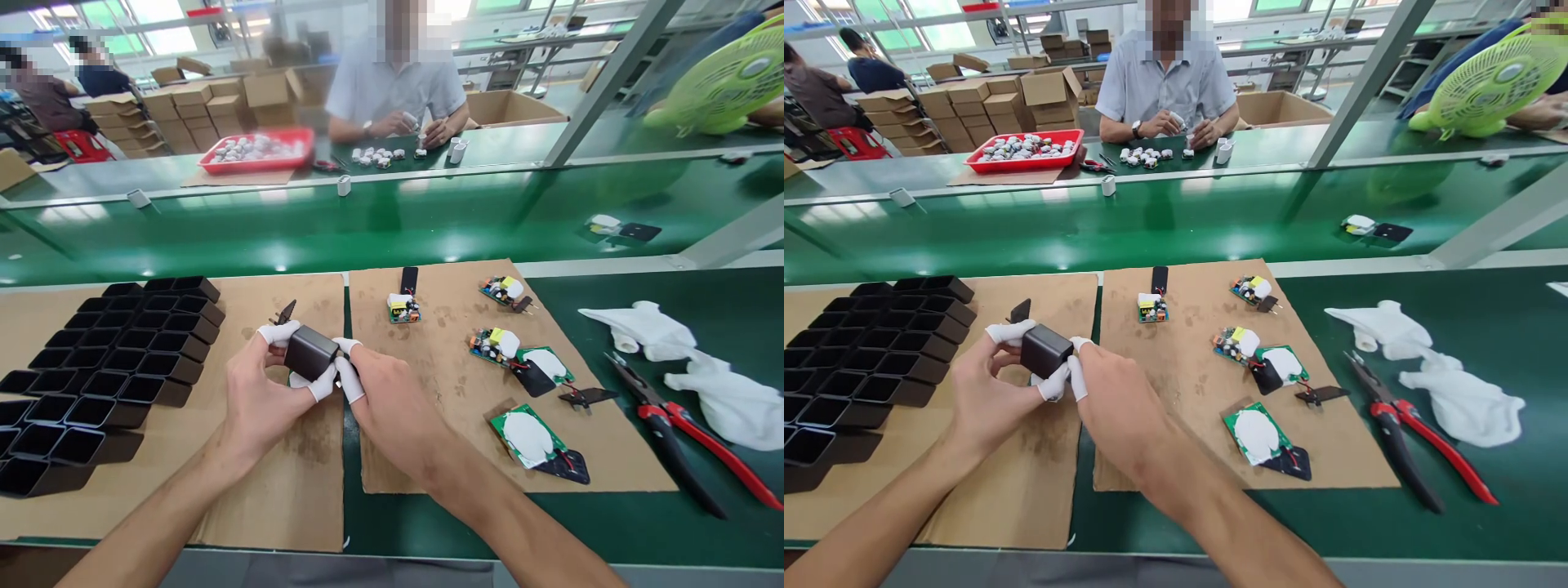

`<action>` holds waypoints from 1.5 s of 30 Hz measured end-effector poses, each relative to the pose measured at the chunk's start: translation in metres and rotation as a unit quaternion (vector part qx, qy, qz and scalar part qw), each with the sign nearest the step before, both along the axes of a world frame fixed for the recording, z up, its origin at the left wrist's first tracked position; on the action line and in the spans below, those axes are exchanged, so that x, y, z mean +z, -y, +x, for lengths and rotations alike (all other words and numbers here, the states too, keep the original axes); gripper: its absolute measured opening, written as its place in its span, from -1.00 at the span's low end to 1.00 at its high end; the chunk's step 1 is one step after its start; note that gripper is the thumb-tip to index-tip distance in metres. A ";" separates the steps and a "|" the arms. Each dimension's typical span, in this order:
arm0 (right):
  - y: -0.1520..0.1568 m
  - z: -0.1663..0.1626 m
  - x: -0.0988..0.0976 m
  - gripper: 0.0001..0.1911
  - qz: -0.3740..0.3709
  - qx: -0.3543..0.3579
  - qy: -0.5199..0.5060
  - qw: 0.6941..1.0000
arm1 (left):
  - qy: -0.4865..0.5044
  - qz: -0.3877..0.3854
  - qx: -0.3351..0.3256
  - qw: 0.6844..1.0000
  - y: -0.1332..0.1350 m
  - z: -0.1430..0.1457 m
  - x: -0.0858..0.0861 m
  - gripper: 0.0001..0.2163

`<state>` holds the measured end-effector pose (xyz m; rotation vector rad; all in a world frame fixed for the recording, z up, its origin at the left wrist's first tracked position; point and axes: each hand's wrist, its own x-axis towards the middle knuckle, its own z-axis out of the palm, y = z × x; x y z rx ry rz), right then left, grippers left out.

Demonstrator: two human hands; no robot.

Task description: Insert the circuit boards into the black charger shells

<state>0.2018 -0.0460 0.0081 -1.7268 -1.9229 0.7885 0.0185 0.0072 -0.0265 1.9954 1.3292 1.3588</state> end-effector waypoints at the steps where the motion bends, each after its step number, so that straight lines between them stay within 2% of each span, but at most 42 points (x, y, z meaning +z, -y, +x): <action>1: -0.001 0.000 -0.002 -0.78 0.006 0.002 -0.010 1.000 | -0.004 0.012 0.005 1.000 0.000 -0.001 0.000 -0.52; 12: -0.004 -0.001 -0.022 -0.82 0.059 0.020 -0.037 0.997 | -0.020 0.084 0.021 0.996 -0.005 -0.008 -0.008 -0.52; 16: -0.002 -0.002 -0.024 -0.83 0.084 0.032 -0.060 0.994 | -0.028 0.112 0.022 0.993 -0.005 -0.011 -0.011 -0.51; 21: -0.002 -0.004 -0.024 -0.79 0.094 0.018 -0.038 0.995 | -0.029 0.115 0.022 0.993 -0.006 -0.012 -0.011 -0.51; 24: -0.003 -0.003 -0.020 -0.73 0.075 0.011 -0.023 0.997 | -0.023 0.072 0.032 0.997 -0.010 -0.010 -0.008 -0.50; 28: -0.004 0.010 -0.011 -0.71 0.085 -0.007 -0.019 0.996 | 0.075 -0.081 0.039 0.993 -0.022 -0.012 0.000 -0.44; 31: -0.006 0.025 -0.006 -0.75 0.096 -0.033 0.075 0.992 | 0.186 -0.201 -0.019 0.962 -0.033 -0.015 0.006 -0.47; 33: -0.009 0.033 -0.008 -0.73 0.098 -0.049 0.156 0.982 | 0.238 -0.244 -0.060 0.938 -0.038 -0.017 0.009 -0.48; 37: -0.016 0.040 -0.018 -0.64 0.121 -0.047 0.213 0.968 | 0.259 -0.276 -0.106 0.920 -0.040 -0.016 0.012 -0.43; 40: -0.018 0.038 -0.023 -0.73 0.146 -0.041 0.228 0.962 | 0.247 -0.290 -0.134 0.915 -0.036 -0.015 0.014 -0.41; 43: -0.018 0.036 -0.024 -0.75 0.195 -0.040 0.208 0.958 | 0.221 -0.289 -0.142 0.921 -0.035 -0.015 0.014 -0.39; 45: -0.018 0.036 -0.025 -0.73 0.227 -0.038 0.186 0.955 | 0.198 -0.275 -0.125 0.933 -0.037 -0.017 0.012 -0.41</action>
